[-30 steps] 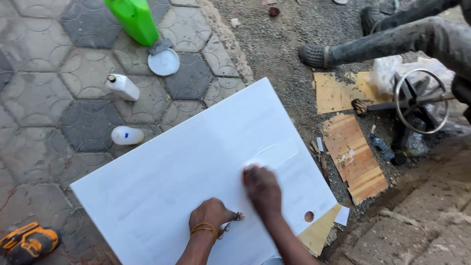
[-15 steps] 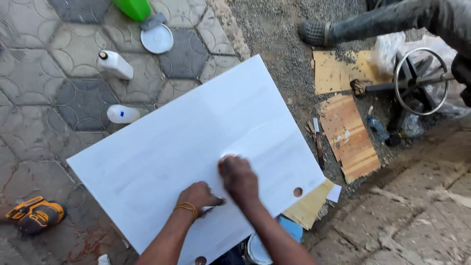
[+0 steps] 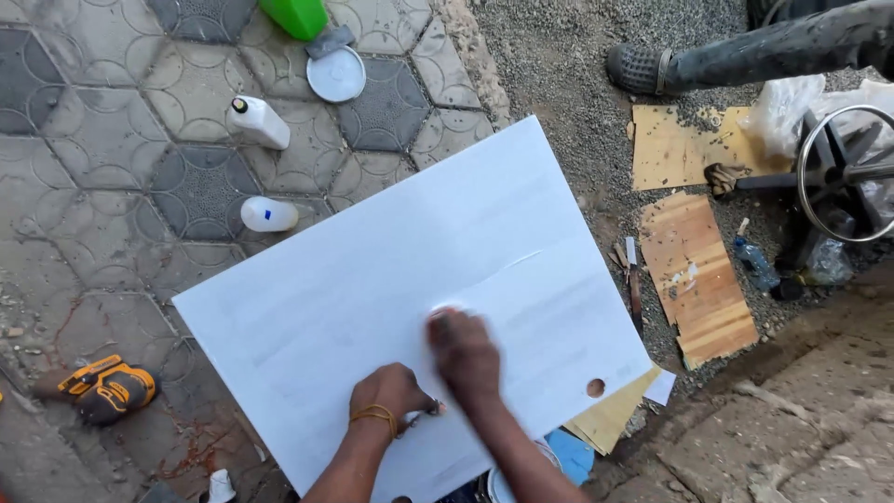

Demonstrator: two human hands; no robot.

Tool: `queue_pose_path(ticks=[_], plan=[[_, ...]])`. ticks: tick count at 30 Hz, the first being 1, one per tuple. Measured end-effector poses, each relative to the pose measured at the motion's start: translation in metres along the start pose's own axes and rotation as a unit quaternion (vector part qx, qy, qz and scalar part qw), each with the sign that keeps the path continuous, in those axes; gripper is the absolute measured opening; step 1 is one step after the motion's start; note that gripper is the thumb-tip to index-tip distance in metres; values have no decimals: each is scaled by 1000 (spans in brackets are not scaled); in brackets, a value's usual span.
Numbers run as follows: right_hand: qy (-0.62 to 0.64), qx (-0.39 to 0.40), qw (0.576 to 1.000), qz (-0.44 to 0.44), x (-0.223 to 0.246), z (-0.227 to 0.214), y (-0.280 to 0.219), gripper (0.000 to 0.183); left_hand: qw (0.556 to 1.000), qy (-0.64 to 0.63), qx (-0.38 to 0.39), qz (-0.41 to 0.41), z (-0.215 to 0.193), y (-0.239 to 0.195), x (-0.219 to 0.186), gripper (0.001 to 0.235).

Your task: The person uses a sponge to apply white paint to a rectangular wooden board. They repeatedly dip the sponge into a paint can and spread the paint across the surface of the board.

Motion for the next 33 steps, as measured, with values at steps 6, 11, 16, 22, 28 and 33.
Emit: queue_pose_path(ticks=[6, 11, 16, 22, 28, 33], plan=[[33, -114, 973, 200, -149, -167, 190, 24, 1000, 18, -6, -8, 13, 22, 3, 59], [-4, -59, 985, 160, -53, 19, 43, 20, 1000, -1, 2, -14, 11, 3, -5, 33], [-80, 66, 992, -67, -48, 6, 74, 34, 1000, 12, -12, -4, 11, 20, 2, 45], [119, -71, 971, 197, -106, -144, 192, 12, 999, 21, -19, 39, 7, 21, -1, 47], [19, 100, 992, 72, 57, 14, 13, 20, 988, 103, -51, 100, 25, 33, 15, 18], [-26, 53, 968, 244, -76, -62, 158, 41, 1000, -9, 7, -3, 8, 7, -2, 50]])
Point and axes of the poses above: each hand's wrist, its own y-axis towards the middle knuckle, its own z-axis out of the palm, x = y × z, the point moved 4 cm from there along y, towards the middle knuckle, and after that the axes turned 13 degrees about z, right-handed, at the moved point
